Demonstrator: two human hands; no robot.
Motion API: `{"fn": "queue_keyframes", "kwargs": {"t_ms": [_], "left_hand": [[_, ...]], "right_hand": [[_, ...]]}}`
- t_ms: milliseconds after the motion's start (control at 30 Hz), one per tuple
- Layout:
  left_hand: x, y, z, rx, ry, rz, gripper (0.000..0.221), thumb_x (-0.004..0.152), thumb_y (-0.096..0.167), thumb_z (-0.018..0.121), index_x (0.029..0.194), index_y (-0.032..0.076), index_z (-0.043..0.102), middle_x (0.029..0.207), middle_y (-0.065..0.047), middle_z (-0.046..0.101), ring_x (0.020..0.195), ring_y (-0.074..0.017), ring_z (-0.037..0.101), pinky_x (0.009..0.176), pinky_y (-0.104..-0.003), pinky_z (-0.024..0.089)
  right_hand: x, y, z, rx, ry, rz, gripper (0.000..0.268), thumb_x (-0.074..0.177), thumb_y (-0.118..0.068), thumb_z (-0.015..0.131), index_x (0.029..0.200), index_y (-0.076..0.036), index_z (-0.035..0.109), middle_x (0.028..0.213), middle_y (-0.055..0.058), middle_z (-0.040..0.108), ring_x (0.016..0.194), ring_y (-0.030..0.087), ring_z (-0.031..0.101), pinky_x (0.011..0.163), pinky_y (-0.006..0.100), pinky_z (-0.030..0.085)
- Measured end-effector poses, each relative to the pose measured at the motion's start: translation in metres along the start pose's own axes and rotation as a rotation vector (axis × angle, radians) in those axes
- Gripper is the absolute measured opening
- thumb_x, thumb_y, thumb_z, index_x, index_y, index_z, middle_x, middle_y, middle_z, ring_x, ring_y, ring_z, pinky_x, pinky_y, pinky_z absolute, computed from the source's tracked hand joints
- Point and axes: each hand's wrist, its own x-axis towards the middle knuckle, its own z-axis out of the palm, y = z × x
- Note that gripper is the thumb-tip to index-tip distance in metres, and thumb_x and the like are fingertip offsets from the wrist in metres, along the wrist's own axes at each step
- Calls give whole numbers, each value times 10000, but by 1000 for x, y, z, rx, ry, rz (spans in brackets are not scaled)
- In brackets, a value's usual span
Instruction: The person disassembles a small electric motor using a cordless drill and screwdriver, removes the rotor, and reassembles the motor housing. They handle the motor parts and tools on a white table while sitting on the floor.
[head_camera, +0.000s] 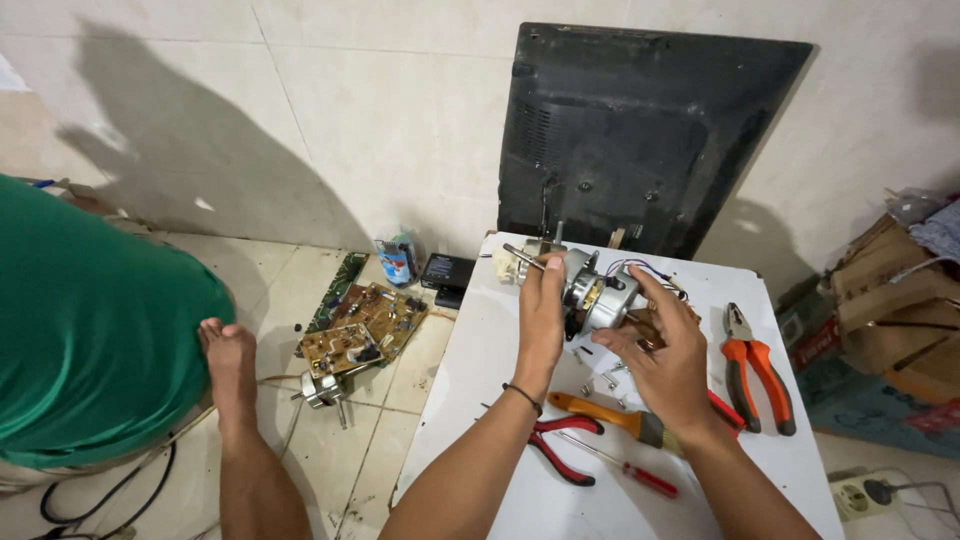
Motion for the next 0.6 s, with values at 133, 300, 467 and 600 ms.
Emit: {"fn": "queue_keyframes", "kwargs": {"t_ms": [133,300,467,600], "left_hand": [[-1,0,0,-23,-47,9,445,1077,397,420,1243,32,611,1083,-137,594,1084,-259,542,994,-414,439],[-3,-5,8,-31,-137,-50,590,1065,489,417,1368,1,550,1213,-234,582,1205,-344,566,1072,-494,410],[-6,5,6,-29,-150,23,467,1074,418,423,1278,26,575,1125,-157,563,1129,-289,529,1034,-439,418],[-7,3,6,-34,-159,33,457,1075,417,420,1273,36,577,1120,-153,567,1125,-283,529,1034,-434,421]], "right_hand": [[1,-3,-1,-87,-19,-47,824,774,-141,863,1505,-2,509,1231,292,580,918,364,722,837,479,595],[-1,-7,4,-234,-10,-151,840,781,-202,870,1515,-18,505,1265,297,589,1005,441,708,877,517,573],[0,-8,4,-133,-27,-92,804,855,-153,798,1554,-3,431,1240,313,555,931,411,733,861,513,594],[-1,-3,1,-150,-30,-91,822,852,-162,800,1565,-1,425,1234,315,549,939,428,721,843,499,595]]}}
